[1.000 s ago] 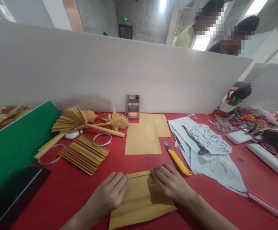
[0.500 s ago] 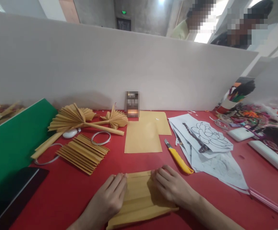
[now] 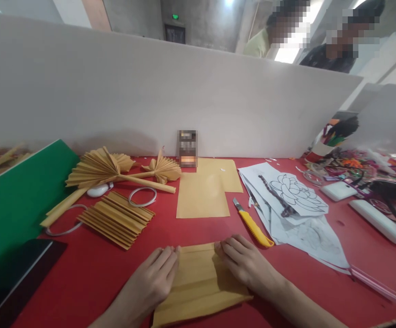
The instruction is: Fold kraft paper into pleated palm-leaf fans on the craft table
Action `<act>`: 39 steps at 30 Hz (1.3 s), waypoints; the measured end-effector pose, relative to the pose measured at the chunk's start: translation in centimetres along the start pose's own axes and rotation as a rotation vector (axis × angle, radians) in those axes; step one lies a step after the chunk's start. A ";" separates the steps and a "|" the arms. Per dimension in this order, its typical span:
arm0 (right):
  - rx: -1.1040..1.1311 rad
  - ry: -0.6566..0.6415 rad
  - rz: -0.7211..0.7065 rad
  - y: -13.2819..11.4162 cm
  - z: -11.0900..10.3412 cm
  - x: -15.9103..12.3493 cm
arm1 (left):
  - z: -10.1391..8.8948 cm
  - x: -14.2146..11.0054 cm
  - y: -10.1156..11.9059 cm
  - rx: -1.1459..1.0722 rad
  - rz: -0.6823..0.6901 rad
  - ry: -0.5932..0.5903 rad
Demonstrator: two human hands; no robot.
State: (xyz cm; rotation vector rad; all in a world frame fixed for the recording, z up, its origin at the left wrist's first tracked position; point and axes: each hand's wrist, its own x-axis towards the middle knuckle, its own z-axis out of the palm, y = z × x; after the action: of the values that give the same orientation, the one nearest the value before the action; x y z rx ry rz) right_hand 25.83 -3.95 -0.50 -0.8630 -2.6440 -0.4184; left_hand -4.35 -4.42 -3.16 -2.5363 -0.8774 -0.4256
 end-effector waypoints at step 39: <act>0.080 0.009 0.074 1.4 0.5 -0.6 | 2.2 6.7 3.2 -0.282 -0.099 -0.168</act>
State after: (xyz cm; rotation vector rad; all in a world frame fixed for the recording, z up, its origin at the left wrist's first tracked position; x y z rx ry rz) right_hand 27.06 -2.98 -0.95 -0.9280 -2.5926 -0.2954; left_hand 3.06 -2.23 -3.26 -2.8275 -1.0747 -0.3946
